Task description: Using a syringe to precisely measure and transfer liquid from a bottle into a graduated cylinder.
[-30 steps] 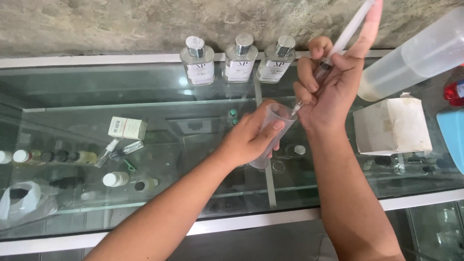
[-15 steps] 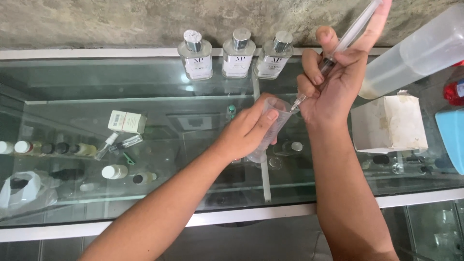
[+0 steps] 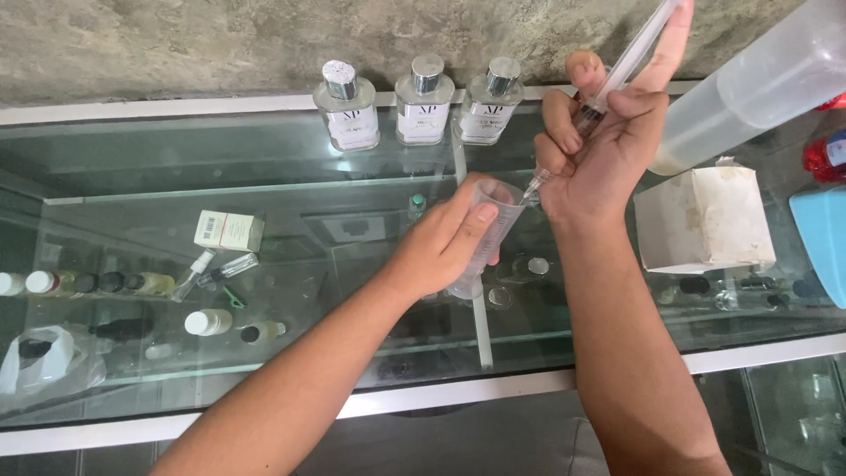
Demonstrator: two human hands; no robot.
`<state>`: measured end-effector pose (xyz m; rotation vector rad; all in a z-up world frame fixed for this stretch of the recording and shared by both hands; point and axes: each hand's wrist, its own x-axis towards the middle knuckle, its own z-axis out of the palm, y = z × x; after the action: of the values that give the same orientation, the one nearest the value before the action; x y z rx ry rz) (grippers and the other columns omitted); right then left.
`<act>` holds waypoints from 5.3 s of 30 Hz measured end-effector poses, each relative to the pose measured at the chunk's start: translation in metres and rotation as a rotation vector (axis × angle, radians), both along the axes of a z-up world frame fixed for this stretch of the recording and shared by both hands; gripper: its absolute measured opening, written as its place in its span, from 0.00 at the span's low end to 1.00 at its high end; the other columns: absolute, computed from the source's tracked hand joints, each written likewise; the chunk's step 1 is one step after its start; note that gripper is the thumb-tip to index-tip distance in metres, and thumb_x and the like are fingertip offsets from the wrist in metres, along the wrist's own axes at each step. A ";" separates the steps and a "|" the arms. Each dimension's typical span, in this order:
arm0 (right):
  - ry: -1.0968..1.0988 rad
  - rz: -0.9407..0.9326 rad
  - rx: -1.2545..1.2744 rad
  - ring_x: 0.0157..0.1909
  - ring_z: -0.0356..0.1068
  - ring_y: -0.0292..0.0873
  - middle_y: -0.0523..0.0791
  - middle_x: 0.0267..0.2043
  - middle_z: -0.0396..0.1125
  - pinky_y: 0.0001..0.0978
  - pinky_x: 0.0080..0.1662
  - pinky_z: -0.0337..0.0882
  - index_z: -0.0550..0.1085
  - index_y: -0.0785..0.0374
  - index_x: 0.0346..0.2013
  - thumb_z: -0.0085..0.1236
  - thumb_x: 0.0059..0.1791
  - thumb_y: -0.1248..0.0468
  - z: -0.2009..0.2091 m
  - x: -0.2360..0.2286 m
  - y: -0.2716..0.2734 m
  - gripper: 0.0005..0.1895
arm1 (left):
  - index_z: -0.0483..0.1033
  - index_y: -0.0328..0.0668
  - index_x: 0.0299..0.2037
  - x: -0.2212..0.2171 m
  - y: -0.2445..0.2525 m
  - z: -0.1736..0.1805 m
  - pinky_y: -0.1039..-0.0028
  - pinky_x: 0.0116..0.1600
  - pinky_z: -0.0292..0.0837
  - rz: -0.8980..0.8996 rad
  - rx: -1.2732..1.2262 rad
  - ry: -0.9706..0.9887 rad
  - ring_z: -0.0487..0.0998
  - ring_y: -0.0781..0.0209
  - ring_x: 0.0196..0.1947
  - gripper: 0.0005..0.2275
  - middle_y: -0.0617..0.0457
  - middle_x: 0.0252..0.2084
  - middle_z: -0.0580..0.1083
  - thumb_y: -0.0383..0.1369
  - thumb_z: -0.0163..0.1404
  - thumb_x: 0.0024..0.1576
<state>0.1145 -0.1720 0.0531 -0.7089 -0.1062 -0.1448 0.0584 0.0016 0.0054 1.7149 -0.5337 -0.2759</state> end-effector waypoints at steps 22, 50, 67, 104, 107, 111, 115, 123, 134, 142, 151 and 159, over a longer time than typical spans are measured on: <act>0.001 0.026 0.028 0.23 0.43 0.37 0.45 0.41 0.59 0.23 0.23 0.40 0.51 0.25 0.78 0.38 0.55 0.64 -0.006 0.005 -0.002 0.39 | 0.64 0.54 0.55 -0.001 0.001 0.006 0.71 0.39 0.73 0.016 0.084 0.019 0.80 0.62 0.26 0.18 0.54 0.26 0.79 0.49 0.27 0.65; -0.133 0.189 -0.023 0.21 0.51 0.35 0.46 0.37 0.59 0.17 0.15 0.48 0.51 0.34 0.76 0.38 0.55 0.71 -0.027 -0.003 0.047 0.37 | 0.69 0.44 0.43 -0.013 0.017 0.019 0.69 0.30 0.76 0.077 -0.141 0.027 0.81 0.55 0.20 0.16 0.43 0.23 0.77 0.48 0.38 0.62; 0.012 0.198 0.027 0.20 0.52 0.37 0.46 0.35 0.54 0.17 0.12 0.53 0.49 0.30 0.73 0.37 0.49 0.70 -0.038 -0.004 0.052 0.41 | 0.79 0.39 0.33 0.002 0.016 0.022 0.73 0.40 0.75 0.132 -0.279 -0.017 0.72 0.71 0.32 0.09 0.50 0.27 0.80 0.37 0.58 0.55; 0.058 0.147 -0.020 0.19 0.51 0.36 0.45 0.35 0.51 0.18 0.11 0.53 0.54 0.37 0.67 0.37 0.49 0.69 -0.029 -0.003 0.052 0.33 | 0.78 0.39 0.31 0.002 0.013 0.008 0.73 0.38 0.73 0.175 -0.260 -0.059 0.73 0.69 0.29 0.11 0.49 0.25 0.79 0.38 0.58 0.57; 0.058 0.157 0.002 0.19 0.52 0.37 0.46 0.35 0.52 0.18 0.12 0.54 0.54 0.37 0.67 0.37 0.49 0.69 -0.033 -0.002 0.050 0.34 | 0.78 0.39 0.31 0.000 0.014 0.006 0.73 0.38 0.73 0.178 -0.236 -0.043 0.72 0.69 0.29 0.09 0.50 0.24 0.78 0.37 0.58 0.57; 0.056 0.158 -0.003 0.20 0.51 0.37 0.46 0.36 0.52 0.18 0.12 0.54 0.54 0.37 0.68 0.37 0.49 0.69 -0.034 -0.002 0.050 0.34 | 0.78 0.40 0.30 0.002 0.013 0.005 0.73 0.38 0.73 0.184 -0.237 -0.056 0.73 0.69 0.29 0.10 0.50 0.24 0.78 0.37 0.58 0.57; 0.051 0.156 0.016 0.19 0.51 0.37 0.46 0.35 0.52 0.18 0.12 0.53 0.54 0.37 0.68 0.38 0.48 0.70 -0.036 -0.001 0.050 0.34 | 0.78 0.40 0.30 -0.001 0.013 0.007 0.73 0.38 0.73 0.184 -0.241 -0.055 0.72 0.69 0.29 0.09 0.50 0.24 0.78 0.37 0.57 0.57; 0.076 0.149 0.009 0.19 0.50 0.37 0.45 0.34 0.51 0.18 0.12 0.53 0.56 0.37 0.66 0.38 0.48 0.70 -0.030 -0.003 0.051 0.33 | 0.77 0.40 0.31 -0.001 0.013 0.008 0.74 0.38 0.73 0.185 -0.256 -0.072 0.72 0.71 0.30 0.08 0.50 0.25 0.78 0.36 0.57 0.57; 0.100 0.121 -0.077 0.20 0.48 0.36 0.44 0.35 0.51 0.18 0.12 0.50 0.57 0.35 0.64 0.39 0.48 0.67 -0.030 -0.003 0.049 0.31 | 0.74 0.41 0.29 -0.002 0.013 0.025 0.77 0.36 0.69 0.175 -0.278 -0.065 0.68 0.72 0.29 0.10 0.55 0.22 0.74 0.36 0.58 0.57; 0.091 0.120 -0.083 0.20 0.47 0.36 0.44 0.35 0.50 0.19 0.12 0.48 0.58 0.35 0.64 0.39 0.48 0.66 -0.029 -0.004 0.050 0.31 | 0.75 0.42 0.28 -0.003 0.015 0.014 0.79 0.35 0.68 0.186 -0.272 -0.042 0.68 0.72 0.26 0.10 0.55 0.20 0.74 0.37 0.58 0.57; 0.095 0.125 -0.054 0.20 0.48 0.36 0.43 0.34 0.50 0.18 0.12 0.49 0.58 0.36 0.63 0.39 0.48 0.67 -0.032 -0.002 0.049 0.30 | 0.74 0.41 0.29 -0.002 0.013 0.017 0.77 0.34 0.68 0.176 -0.264 -0.059 0.68 0.71 0.26 0.10 0.55 0.20 0.74 0.37 0.58 0.57; 0.060 0.144 -0.032 0.20 0.48 0.35 0.43 0.34 0.49 0.17 0.12 0.49 0.58 0.38 0.61 0.38 0.49 0.68 -0.030 -0.002 0.049 0.27 | 0.75 0.41 0.30 -0.004 0.013 0.018 0.77 0.35 0.68 0.178 -0.266 -0.047 0.69 0.70 0.26 0.10 0.53 0.21 0.74 0.37 0.58 0.58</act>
<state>0.1125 -0.1233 0.0234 -0.7341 -0.1025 0.0162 0.0545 0.0150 0.0232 1.5010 -0.4281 -0.0348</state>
